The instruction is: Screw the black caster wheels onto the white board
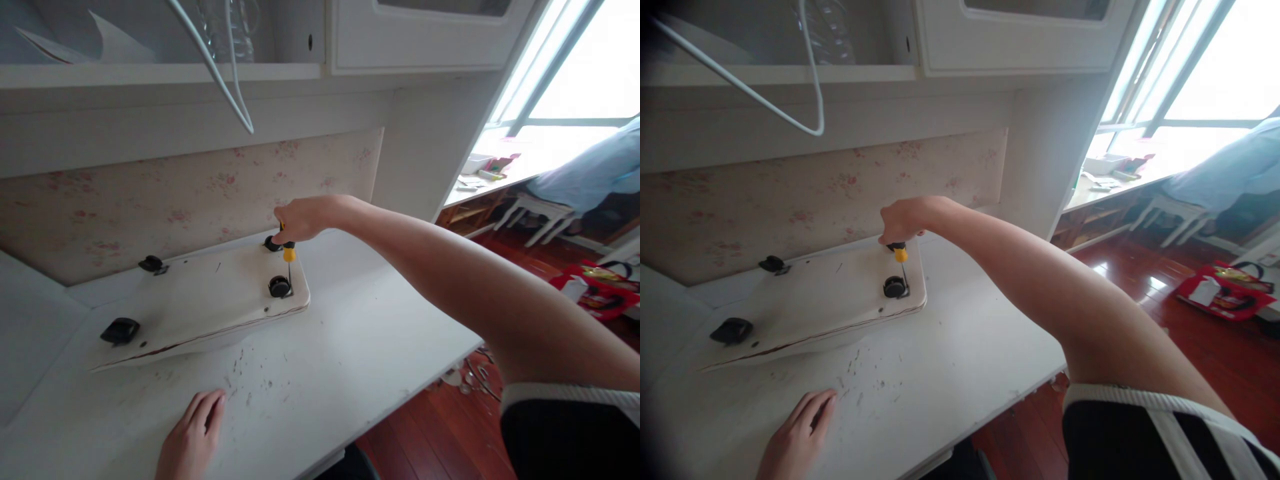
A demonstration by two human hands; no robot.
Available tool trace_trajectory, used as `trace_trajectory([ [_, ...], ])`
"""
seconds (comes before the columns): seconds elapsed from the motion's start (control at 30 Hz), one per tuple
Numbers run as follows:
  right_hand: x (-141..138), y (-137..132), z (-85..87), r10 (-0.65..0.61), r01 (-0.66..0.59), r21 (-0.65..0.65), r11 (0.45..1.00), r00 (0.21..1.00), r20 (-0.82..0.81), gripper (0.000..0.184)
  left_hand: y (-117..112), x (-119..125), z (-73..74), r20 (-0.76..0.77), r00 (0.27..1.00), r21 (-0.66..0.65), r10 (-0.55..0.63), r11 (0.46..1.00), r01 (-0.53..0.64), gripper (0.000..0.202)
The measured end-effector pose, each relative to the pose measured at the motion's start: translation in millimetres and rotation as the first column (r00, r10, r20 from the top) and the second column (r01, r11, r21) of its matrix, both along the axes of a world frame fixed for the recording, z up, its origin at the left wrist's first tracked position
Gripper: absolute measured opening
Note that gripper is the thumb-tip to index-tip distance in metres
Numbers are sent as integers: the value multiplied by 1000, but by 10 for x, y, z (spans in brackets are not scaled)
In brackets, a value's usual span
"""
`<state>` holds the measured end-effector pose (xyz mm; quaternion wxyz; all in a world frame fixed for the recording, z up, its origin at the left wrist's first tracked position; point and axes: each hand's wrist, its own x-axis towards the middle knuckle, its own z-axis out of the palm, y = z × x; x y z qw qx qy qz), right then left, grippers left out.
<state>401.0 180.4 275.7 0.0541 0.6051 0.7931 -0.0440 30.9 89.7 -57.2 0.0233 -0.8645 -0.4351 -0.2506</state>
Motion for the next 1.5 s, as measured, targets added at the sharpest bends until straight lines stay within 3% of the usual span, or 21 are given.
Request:
trace_trajectory([
  [0.1, 42, 2, -30, -27, 26, 84, 996, 1000, 14, 60, 7, -6, -6, -10, 1000, 14, 1, 1000, 0, 27],
  [0.23, 94, -58, -26, -38, 34, -57, 998, 997, -66, 71, 11, -20, -22, -30, 1000, 25, -3, 1000, 4, 29],
  [0.3, 91, -95, -11, -28, 24, -84, 996, 998, -49, 64, 13, -26, -27, -34, 999, 23, 6, 1000, -6, 30],
  [0.37, 67, -119, -6, -17, 17, -4, 1000, 1000, 6, 53, 14, -28, -31, -37, 999, 16, 12, 1000, -11, 29],
  [0.47, 19, -135, -11, -1, -1, 90, 996, 1000, 22, 57, 15, -23, -33, -33, 999, 8, 4, 1000, -4, 29],
  [0.6, -29, -130, -5, 21, -25, -75, 997, 998, -52, 70, 9, -7, -30, 6, 1000, 14, 25, 1000, -25, 26],
  [0.7, -58, -107, -4, 25, -25, 7, 1000, 1000, 16, 57, 4, -3, -30, 16, 1000, 10, 25, 1000, -25, 25],
  [0.8, -75, -77, -18, 17, -18, 94, 995, 1000, 7, 67, 9, -15, -34, 13, 1000, 11, 23, 1000, -24, 25],
  [0.9, -89, -45, -30, 46, -45, 14, 999, 994, -99, 78, 21, -36, -41, -3, 1000, 21, -2, 1000, 2, 26],
  [0.97, -103, -19, -37, 66, -69, -26, 997, 993, -97, 73, 29, -48, -47, -20, 1000, 19, -23, 1000, 24, 29],
  [1.07, -110, 18, -46, 53, -53, 72, 996, 999, -2, 56, 32, -51, -60, -38, 999, 7, -8, 1000, 8, 30],
  [1.13, -86, 31, -45, 12, -16, 140, 990, 1000, 25, 60, 29, -44, -68, -38, 999, 4, 10, 1000, -9, 29],
  [1.33, 97, 46, -12, -27, 23, -72, 997, 998, -57, 67, 18, -32, -65, -40, 999, 7, 27, 1000, -26, 27],
  [1.43, 171, 59, -35, -33, 33, -2, 999, 999, 18, 54, 11, -25, -49, -42, 998, 17, 51, 999, -51, 25],
  [1.5, 200, 52, -66, -40, 39, 53, 998, 999, 11, 58, -1, 5, -18, -39, 998, 24, 50, 999, -49, 24],
])
